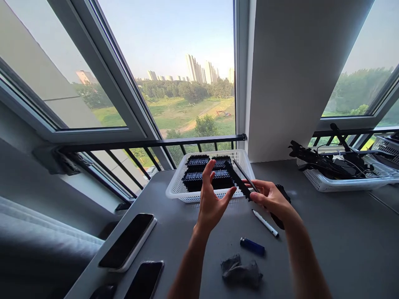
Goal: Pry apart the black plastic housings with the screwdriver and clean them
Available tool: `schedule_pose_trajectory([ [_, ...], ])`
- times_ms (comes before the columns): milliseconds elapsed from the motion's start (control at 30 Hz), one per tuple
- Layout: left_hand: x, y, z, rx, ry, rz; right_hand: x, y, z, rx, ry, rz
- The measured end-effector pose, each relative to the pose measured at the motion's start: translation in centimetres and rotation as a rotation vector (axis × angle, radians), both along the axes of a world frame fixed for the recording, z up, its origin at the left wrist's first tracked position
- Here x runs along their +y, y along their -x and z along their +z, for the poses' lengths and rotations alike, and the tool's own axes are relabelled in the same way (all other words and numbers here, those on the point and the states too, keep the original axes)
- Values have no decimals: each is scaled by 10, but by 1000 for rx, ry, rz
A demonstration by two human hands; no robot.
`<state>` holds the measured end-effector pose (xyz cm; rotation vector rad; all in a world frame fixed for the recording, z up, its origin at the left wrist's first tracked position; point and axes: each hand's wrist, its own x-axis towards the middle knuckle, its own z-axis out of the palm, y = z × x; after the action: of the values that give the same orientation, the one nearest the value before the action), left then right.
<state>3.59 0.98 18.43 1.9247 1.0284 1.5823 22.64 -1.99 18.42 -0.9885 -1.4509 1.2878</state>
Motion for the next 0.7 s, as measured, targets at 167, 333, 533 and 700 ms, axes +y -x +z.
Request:
schedule_pose_trajectory([
  [167,1,3,-1,-52,89,-120,-5,-3,5,-114,-44,84],
  [333,4,1,-10,-36,23,5,-3,-7,1,-152,-34,20],
  [533,9,1,-13,-29,-25,45,-9,-11,6,-355,-262,-281],
  [700,8,1,-13,-15,-36,54,-24,-6,15,-588,-332,-388],
])
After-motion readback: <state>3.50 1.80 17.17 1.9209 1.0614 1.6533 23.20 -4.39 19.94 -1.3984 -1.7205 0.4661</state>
